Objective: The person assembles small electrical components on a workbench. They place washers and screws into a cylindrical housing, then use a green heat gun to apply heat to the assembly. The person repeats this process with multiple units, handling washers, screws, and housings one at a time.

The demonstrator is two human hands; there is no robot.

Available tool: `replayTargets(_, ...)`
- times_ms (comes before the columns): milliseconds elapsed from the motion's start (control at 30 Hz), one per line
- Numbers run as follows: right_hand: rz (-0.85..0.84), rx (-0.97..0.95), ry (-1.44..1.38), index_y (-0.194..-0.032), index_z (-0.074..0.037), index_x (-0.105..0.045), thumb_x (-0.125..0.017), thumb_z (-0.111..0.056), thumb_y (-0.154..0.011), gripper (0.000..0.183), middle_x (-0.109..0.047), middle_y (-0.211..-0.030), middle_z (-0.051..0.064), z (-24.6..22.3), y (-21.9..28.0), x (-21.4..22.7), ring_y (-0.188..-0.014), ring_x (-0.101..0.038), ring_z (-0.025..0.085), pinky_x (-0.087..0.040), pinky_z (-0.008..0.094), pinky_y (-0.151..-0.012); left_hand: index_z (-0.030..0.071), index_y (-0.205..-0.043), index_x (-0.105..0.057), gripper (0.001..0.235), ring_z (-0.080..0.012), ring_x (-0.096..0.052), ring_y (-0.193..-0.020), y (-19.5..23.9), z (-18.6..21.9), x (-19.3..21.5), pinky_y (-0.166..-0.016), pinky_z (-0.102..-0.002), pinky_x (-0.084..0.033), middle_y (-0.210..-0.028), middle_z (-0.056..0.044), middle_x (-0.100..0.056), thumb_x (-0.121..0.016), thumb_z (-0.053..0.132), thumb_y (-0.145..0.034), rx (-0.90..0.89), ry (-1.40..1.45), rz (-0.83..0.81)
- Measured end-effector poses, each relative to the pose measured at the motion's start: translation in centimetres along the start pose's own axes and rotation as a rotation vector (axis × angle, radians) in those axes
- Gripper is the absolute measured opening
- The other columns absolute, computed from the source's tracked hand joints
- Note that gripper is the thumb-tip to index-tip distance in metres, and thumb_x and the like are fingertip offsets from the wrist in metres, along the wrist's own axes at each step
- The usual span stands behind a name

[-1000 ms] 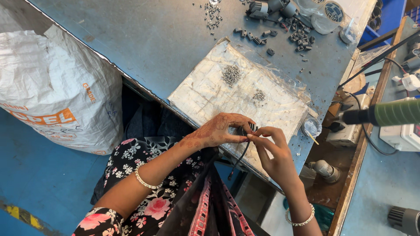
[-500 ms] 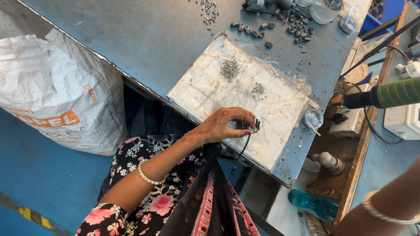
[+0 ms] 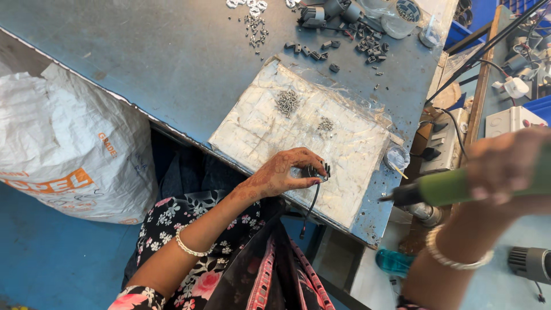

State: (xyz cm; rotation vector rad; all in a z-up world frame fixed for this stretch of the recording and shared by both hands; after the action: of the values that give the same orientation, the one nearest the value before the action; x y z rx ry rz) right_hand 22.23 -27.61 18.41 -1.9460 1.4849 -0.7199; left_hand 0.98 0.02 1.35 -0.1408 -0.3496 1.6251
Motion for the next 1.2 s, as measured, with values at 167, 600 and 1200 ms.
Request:
replayTargets(167, -0.199, -0.011, -0.504, -0.139, -0.005, -0.038, -0.029, -0.075, -0.097, 0.083, -0.054, -0.074, 0.013, -3.3, 5.7, -8.6, -0.051, -0.056, 0.023, -0.047, 0.034, -0.045, 0.014, -0.109, -0.076, 0.023, -0.0178, -0.069, -0.114, -0.1, 0.2, 0.2, -0.103, -0.033, -0.057, -0.123, -0.005, -0.068, -0.078, 0.023, -0.088, 0.017, 0.010, -0.008)
replayTargets(600, -0.152, -0.269, -0.849, -0.113, 0.002, -0.047, -0.035, -0.090, -0.089, 0.096, -0.053, -0.071, 0.019, -1.3, 9.5, -10.7, -0.052, -0.054, 0.025, -0.047, 0.038, -0.050, 0.016, -0.104, -0.077, 0.022, -0.0183, -0.067, -0.114, -0.1, 0.7, 0.1, -0.103, -0.035, -0.053, -0.118, -0.003, -0.070, -0.081, 0.024, -0.084, 0.023, -0.093, 0.005)
replayTargets(1200, -0.132, -0.386, -0.750, -0.113, -0.001, -0.044, -0.055, -0.092, -0.071, 0.101, -0.051, -0.070, 0.017, 0.5, 11.4, -11.6, -0.052, -0.053, 0.024, -0.046, 0.038, -0.049, 0.016, -0.102, -0.077, 0.021, -0.0195, -0.066, -0.118, -0.2, 0.5, 0.1, -0.105, -0.037, -0.053, -0.121, -0.004, -0.071, -0.080, 0.027, -0.084, 0.023, -0.099, -0.007)
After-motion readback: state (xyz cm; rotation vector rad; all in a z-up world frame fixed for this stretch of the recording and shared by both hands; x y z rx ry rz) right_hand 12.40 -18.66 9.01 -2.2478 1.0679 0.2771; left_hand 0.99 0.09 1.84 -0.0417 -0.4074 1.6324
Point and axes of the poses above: each hand's wrist, its own y-axis away from the middle knuckle, its own x-axis out of the back of the hand, z = x × y, the point moved 1 cm from there along -y, towards the middle knuckle
